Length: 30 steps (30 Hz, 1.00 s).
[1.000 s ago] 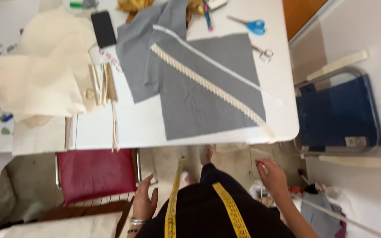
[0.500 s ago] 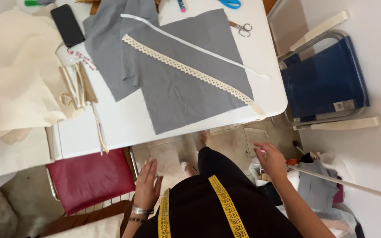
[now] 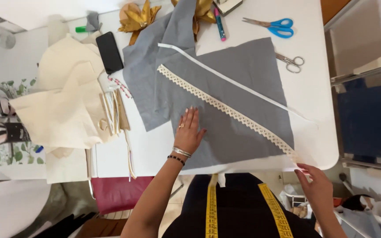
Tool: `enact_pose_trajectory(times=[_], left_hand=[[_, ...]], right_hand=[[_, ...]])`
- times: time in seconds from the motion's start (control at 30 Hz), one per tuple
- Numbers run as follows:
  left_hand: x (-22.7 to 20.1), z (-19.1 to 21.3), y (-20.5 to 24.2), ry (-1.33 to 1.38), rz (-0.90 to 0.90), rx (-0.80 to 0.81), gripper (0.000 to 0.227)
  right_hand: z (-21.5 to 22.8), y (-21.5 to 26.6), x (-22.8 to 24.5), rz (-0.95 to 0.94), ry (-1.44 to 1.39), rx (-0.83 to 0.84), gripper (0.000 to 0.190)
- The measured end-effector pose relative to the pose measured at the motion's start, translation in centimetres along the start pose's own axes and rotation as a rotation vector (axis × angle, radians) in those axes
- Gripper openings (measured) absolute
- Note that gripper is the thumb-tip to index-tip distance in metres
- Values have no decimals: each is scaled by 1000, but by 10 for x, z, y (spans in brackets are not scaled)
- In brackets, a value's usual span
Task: Measuring, aligning, and pinning decorative lace trim onto a piece of grey fabric
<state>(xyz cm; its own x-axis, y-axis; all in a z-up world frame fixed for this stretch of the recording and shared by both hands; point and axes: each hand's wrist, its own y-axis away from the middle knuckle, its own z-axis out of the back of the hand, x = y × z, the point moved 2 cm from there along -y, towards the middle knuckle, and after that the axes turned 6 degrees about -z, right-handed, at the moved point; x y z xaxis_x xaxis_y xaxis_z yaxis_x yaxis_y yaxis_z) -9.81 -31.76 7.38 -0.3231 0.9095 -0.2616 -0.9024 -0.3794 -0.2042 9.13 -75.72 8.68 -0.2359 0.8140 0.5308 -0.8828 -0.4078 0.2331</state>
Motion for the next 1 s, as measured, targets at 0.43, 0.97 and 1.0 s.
enact_pose_trajectory(times=[0.43, 0.97, 1.0], left_hand=[[-100, -77, -43, 224, -591, 130, 82], [-174, -110, -44, 299, -756, 287, 86], [-174, -109, -44, 298, -757, 288, 86]], right_hand=[[-16, -27, 10, -20, -17, -97, 30], [11, -73, 22, -126, 58, 234, 18], [14, -76, 23, -126, 56, 234, 18]])
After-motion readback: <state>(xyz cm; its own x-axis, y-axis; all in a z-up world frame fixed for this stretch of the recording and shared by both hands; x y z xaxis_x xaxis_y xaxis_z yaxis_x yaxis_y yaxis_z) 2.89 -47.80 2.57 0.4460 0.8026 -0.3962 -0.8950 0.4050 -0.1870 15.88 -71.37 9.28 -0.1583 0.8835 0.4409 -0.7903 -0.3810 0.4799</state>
